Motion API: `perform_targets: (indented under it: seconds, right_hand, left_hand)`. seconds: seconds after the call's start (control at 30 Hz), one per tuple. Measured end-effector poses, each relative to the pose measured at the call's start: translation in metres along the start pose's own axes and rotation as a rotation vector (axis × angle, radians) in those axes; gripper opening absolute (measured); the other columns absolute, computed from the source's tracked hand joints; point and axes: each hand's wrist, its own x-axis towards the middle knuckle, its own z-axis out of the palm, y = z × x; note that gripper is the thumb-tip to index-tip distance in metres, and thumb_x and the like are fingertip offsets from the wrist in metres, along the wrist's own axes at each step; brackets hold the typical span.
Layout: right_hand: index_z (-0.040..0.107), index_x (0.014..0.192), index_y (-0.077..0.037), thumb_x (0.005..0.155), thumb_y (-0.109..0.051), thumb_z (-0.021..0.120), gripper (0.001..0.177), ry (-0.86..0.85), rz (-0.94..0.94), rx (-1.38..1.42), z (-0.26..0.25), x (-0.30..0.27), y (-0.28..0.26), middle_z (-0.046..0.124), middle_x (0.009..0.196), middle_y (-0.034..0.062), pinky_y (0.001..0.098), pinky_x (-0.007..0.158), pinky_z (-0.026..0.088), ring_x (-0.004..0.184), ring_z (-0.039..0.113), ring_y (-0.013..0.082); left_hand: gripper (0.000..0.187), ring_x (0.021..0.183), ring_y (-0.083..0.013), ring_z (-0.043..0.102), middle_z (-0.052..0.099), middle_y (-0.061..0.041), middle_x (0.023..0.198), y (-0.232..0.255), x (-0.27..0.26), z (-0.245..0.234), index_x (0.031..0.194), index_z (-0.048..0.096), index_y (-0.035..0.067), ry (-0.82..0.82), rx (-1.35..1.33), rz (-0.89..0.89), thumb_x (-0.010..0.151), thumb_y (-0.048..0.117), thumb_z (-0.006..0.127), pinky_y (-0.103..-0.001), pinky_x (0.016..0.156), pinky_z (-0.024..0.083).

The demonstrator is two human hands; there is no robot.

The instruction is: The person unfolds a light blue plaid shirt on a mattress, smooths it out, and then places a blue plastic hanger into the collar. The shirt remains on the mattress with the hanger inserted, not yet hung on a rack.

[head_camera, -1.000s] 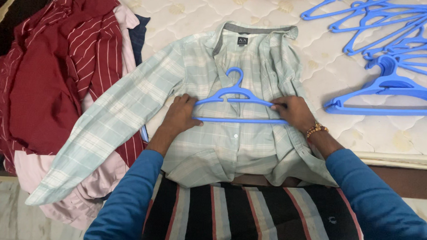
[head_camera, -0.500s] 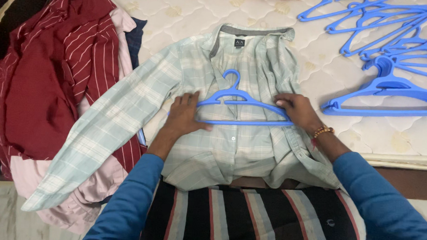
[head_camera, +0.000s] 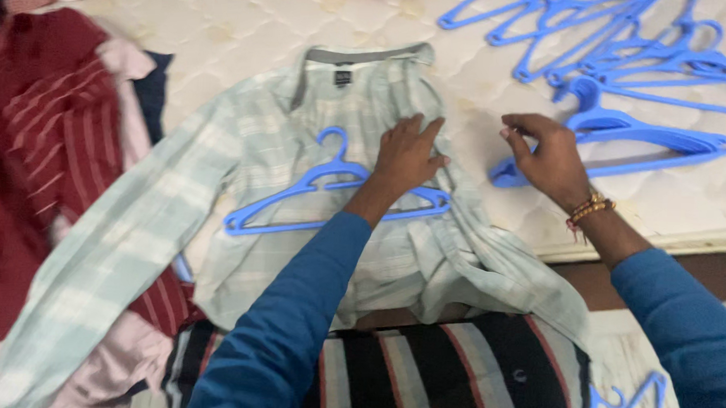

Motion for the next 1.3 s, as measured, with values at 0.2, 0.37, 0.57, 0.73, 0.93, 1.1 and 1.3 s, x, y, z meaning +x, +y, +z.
perform_targets:
  seconds: [0.2, 0.37, 0.57, 0.73, 0.93, 1.1, 1.3]
  right_hand:
    - [0.076, 0.120, -0.004, 0.103, -0.017, 0.073, 0.022, 0.087, 0.007, -0.194, -0.057, 0.008, 0.085, 0.073, 0.117, 0.0217, 0.0402, 0.076, 0.057, 0.093, 0.071, 0.0361]
    - [0.076, 0.114, -0.003, 0.103, -0.012, 0.072, 0.014, 0.097, -0.104, -0.395, -0.105, 0.023, 0.165, 0.074, 0.114, 0.0209, 0.0460, 0.094, 0.055, 0.105, 0.070, 0.0407]
    - [0.077, 0.112, -0.004, 0.104, -0.008, 0.071, 0.011, 0.096, -0.110, -0.495, -0.162, 0.031, 0.251, 0.075, 0.113, 0.0181, 0.0425, 0.101, 0.057, 0.103, 0.072, 0.0347]
    - [0.078, 0.118, -0.006, 0.102, -0.014, 0.073, 0.018, -0.103, 0.166, -0.515, -0.177, 0.044, 0.297, 0.076, 0.104, 0.0202, 0.0439, 0.086, 0.058, 0.087, 0.074, 0.0351]
    - [0.075, 0.131, -0.014, 0.092, -0.023, 0.077, 0.039, -0.390, 0.256, -0.594, -0.159, 0.057, 0.340, 0.077, 0.100, 0.0207, 0.0456, 0.096, 0.055, 0.093, 0.074, 0.0373]
    - [0.078, 0.125, -0.018, 0.082, -0.028, 0.083, 0.044, -0.499, 0.323, -0.668, -0.139, 0.070, 0.364, 0.073, 0.119, 0.0210, 0.0478, 0.101, 0.052, 0.111, 0.067, 0.0410]
    - [0.080, 0.106, -0.012, 0.079, -0.030, 0.085, 0.033, -0.501, 0.196, -0.786, -0.118, 0.071, 0.374, 0.073, 0.112, 0.0175, 0.0494, 0.098, 0.055, 0.112, 0.068, 0.0380]
  left_hand:
    - [0.116, 0.151, -0.0523, 0.016, 0.017, -0.021, 0.167, 0.002, 0.058, 0.014, 0.160, 0.027, 0.035, -0.316, 0.217, -0.223, 0.065, 0.058, 0.091, -0.073, 0.114, 0.026]
    - [0.136, 0.155, -0.0498, -0.001, 0.001, -0.016, 0.171, 0.000, 0.073, 0.023, 0.162, 0.017, 0.035, -0.434, 0.261, -0.260, 0.054, 0.060, 0.095, -0.075, 0.111, 0.025]
    - [0.138, 0.156, -0.0484, 0.002, 0.003, -0.016, 0.172, -0.010, 0.090, 0.030, 0.163, 0.020, 0.036, -0.602, 0.212, -0.331, 0.051, 0.057, 0.098, -0.075, 0.113, 0.026]
    - [0.137, 0.155, -0.0497, 0.003, 0.003, -0.017, 0.172, -0.008, 0.097, 0.037, 0.162, 0.021, 0.036, -0.631, 0.233, -0.357, 0.051, 0.055, 0.099, -0.077, 0.112, 0.026]
    - [0.139, 0.155, -0.0510, 0.003, 0.004, -0.018, 0.171, -0.014, 0.096, 0.040, 0.162, 0.021, 0.037, -0.641, 0.206, -0.353, 0.050, 0.054, 0.100, -0.078, 0.111, 0.026]
    - [0.139, 0.154, -0.0525, 0.003, 0.004, -0.020, 0.171, -0.014, 0.096, 0.044, 0.162, 0.021, 0.036, -0.638, 0.196, -0.366, 0.049, 0.052, 0.100, -0.080, 0.109, 0.027]
    - [0.140, 0.154, -0.0542, 0.001, 0.005, -0.022, 0.170, -0.017, 0.096, 0.046, 0.162, 0.022, 0.034, -0.635, 0.164, -0.365, 0.048, 0.051, 0.101, -0.082, 0.108, 0.025]
